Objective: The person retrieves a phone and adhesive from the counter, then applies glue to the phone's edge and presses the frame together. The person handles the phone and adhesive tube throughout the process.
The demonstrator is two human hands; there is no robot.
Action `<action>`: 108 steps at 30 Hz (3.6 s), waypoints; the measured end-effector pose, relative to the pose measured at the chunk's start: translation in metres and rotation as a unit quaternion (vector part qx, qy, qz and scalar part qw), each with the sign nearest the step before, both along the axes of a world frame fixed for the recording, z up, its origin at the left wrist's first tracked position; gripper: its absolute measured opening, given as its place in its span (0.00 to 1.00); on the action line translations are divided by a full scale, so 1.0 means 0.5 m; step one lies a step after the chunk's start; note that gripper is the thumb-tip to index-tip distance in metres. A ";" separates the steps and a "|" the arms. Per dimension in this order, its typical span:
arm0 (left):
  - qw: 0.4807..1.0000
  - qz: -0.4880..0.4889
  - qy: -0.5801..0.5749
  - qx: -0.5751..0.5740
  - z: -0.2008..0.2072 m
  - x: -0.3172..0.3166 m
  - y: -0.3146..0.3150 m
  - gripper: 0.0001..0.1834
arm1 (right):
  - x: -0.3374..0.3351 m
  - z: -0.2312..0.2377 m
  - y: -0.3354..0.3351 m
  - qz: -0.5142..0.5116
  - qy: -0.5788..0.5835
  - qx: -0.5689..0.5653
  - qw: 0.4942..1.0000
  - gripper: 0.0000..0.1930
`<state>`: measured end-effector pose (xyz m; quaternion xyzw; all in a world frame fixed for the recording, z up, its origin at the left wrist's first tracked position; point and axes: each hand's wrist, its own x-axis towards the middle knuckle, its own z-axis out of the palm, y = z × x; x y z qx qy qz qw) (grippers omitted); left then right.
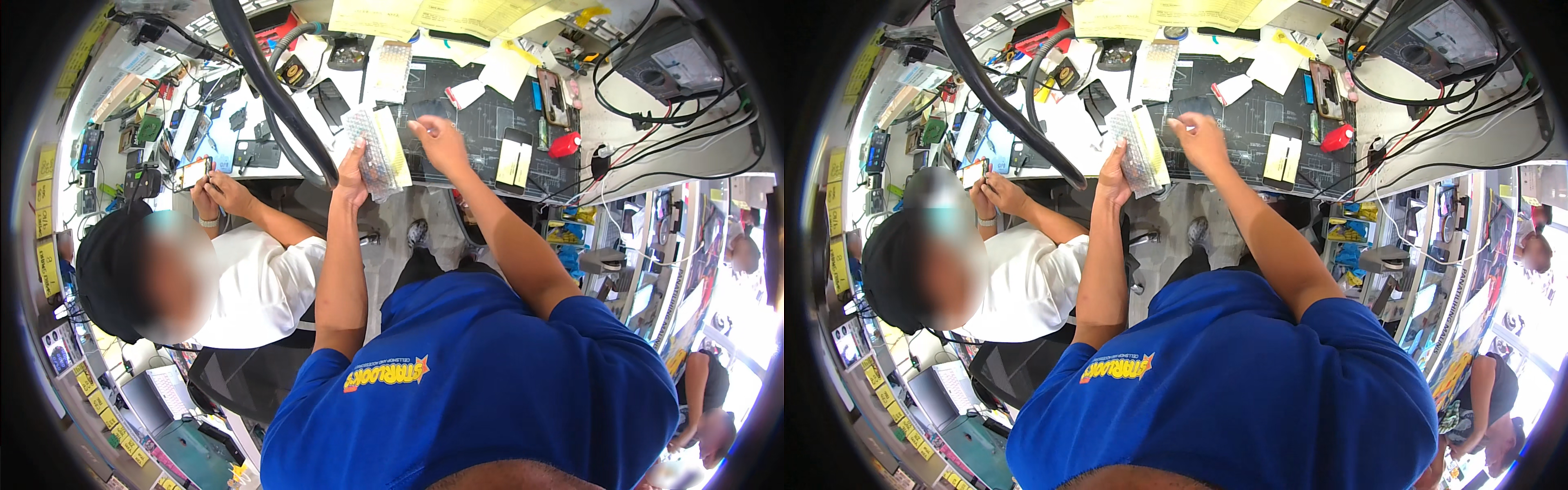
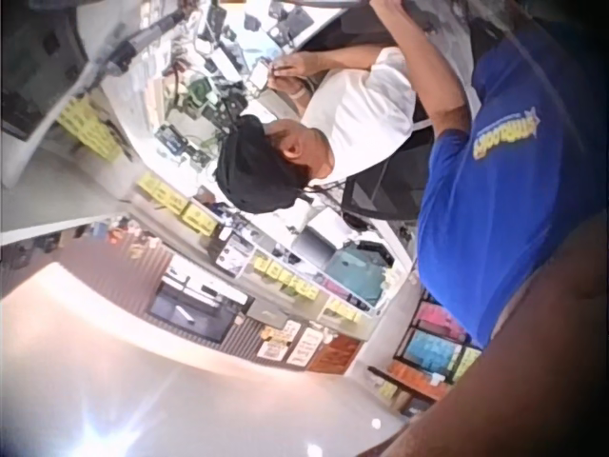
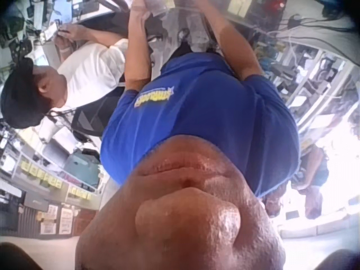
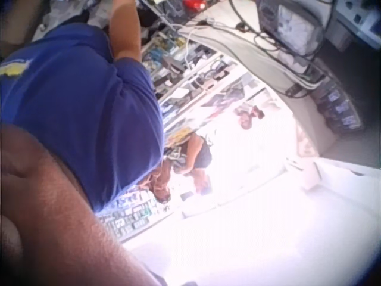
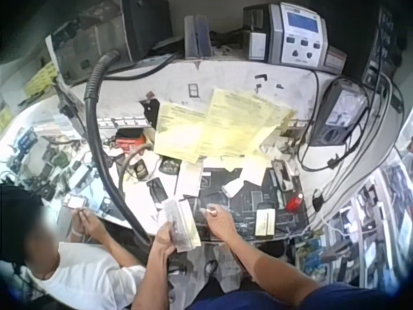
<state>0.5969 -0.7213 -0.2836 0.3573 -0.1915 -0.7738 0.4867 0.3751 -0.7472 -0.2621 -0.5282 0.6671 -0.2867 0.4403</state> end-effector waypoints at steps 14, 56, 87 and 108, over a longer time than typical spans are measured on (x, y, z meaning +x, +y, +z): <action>0.992 0.033 -0.112 -0.048 -0.021 -0.056 -0.035 0.26 | -0.043 -0.076 -0.014 -0.054 0.154 -0.006 0.987 0.37; 0.641 -0.054 -0.754 -0.136 -0.065 -0.323 -0.287 0.39 | -0.251 -0.035 0.157 -0.121 -0.064 0.103 0.985 0.20; 0.783 -0.076 -0.505 -0.354 0.126 -0.286 0.152 0.28 | -0.964 0.423 0.783 -0.609 0.436 0.170 0.640 0.49; 0.837 -0.340 -0.145 -0.404 0.369 -0.487 0.571 0.36 | -0.451 0.400 0.752 -0.124 -0.293 -0.278 0.906 0.21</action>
